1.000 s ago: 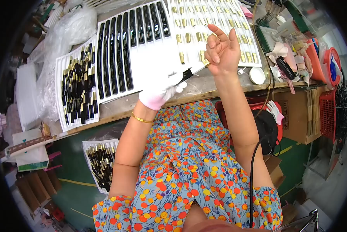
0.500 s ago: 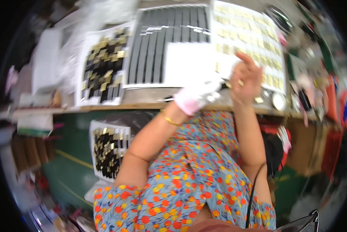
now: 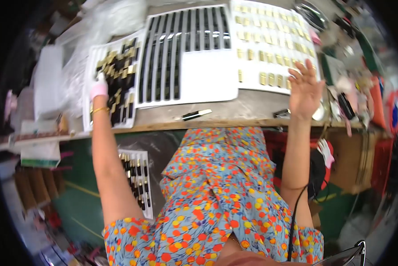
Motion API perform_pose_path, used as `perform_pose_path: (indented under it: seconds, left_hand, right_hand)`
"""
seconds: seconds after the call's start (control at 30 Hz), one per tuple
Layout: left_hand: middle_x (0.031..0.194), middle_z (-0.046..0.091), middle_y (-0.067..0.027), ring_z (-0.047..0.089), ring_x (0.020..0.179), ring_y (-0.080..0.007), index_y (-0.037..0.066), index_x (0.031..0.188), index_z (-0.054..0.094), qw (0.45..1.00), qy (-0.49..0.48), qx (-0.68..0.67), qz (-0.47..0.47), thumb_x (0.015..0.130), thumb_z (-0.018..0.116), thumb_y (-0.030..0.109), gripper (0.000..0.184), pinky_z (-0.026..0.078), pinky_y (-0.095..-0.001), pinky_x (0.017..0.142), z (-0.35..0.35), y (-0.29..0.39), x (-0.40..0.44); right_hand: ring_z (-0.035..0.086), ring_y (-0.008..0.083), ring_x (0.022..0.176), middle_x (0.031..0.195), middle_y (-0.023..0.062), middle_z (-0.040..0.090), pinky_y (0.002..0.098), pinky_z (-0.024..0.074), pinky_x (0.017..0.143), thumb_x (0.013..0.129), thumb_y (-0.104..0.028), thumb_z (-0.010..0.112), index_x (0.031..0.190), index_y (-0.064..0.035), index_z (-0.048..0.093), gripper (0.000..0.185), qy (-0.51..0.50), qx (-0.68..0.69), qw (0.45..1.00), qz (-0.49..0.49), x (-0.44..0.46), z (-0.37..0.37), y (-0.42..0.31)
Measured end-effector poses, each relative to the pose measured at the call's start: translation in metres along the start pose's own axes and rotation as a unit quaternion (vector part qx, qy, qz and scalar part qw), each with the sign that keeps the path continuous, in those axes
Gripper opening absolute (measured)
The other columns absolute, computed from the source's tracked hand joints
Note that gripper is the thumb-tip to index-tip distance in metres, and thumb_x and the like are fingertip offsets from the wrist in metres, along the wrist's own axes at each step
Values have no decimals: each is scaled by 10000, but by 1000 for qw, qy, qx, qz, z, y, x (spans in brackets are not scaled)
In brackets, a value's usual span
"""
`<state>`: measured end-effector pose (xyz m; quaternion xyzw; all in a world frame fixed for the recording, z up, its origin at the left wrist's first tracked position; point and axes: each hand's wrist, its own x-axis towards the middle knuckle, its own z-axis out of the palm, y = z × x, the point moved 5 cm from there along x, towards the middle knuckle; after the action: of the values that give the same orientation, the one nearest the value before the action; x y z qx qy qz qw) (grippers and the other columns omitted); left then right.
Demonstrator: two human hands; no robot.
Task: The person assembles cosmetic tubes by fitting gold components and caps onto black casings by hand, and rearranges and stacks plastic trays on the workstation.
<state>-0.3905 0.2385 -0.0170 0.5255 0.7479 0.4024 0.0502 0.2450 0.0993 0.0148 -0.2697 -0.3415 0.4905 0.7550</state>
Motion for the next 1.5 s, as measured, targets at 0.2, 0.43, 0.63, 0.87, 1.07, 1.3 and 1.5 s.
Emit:
perform_pose_path:
  seconds: [0.2, 0.43, 0.63, 0.87, 1.07, 1.3, 1.5]
  left_hand:
    - [972, 615, -158, 579, 908, -290, 52, 1026, 616, 960, -165, -112, 198, 768, 609, 203, 299, 438, -363, 840, 77, 197, -97]
    - [886, 582, -97, 535, 910, -261, 71, 876, 620, 685, -312, -19, 658, 732, 540, 36, 169, 449, -339, 806, 163, 341, -231]
    - [945, 554, -153, 517, 941, -285, 22, 898, 583, 614, -397, 155, 665, 789, 469, 111, 181, 426, -349, 834, 190, 355, -247]
    - [941, 536, -192, 513, 931, -317, -30, 839, 553, 611, -445, 172, 632, 816, 462, 136, 190, 428, -373, 816, 194, 366, -246]
    - [875, 578, -185, 560, 849, -316, -4, 874, 584, 632, -360, 127, 674, 793, 468, 112, 184, 461, -356, 770, 208, 361, -238]
    - [717, 579, -91, 537, 692, -164, 15, 867, 612, 712, -569, -236, 336, 834, 515, 197, 209, 444, -304, 645, 158, 372, -227]
    - [883, 563, -54, 486, 640, -71, -41, 1209, 435, 523, -618, -559, -180, 878, 515, 170, 401, 374, -171, 500, 141, 336, -266]
  right_hand:
    - [542, 199, 928, 1114, 136, 514, 298, 401, 792, 938, -442, 248, 1253, 20, 391, 577, 27, -47, 998, -11, -11, -6, -2]
    - [547, 174, 858, 1066, 128, 518, 272, 413, 730, 940, -434, 252, 1240, 33, 399, 574, 21, -66, 997, -29, -18, -5, -19]
    - [561, 165, 793, 1040, 123, 527, 256, 425, 683, 942, -418, 272, 1223, 47, 409, 560, 53, -46, 996, -51, -25, -27, -31]
    - [563, 151, 763, 1025, 116, 527, 250, 420, 659, 943, -385, 292, 1212, 51, 417, 527, 76, -56, 994, -47, -29, -37, -29]
    - [561, 144, 755, 1029, 113, 526, 247, 411, 657, 950, -353, 285, 1201, 54, 429, 499, 80, -78, 993, -45, -33, -36, -27]
    - [510, 191, 926, 1094, 123, 504, 297, 369, 807, 938, -439, 190, 1145, 24, 515, 602, -5, -231, 969, -82, -44, 2, -13]
    - [278, 283, 1222, 1351, 165, 293, 404, 207, 996, 905, -527, 211, 1087, -91, 627, 630, -134, -427, 878, -168, -52, 54, -1]
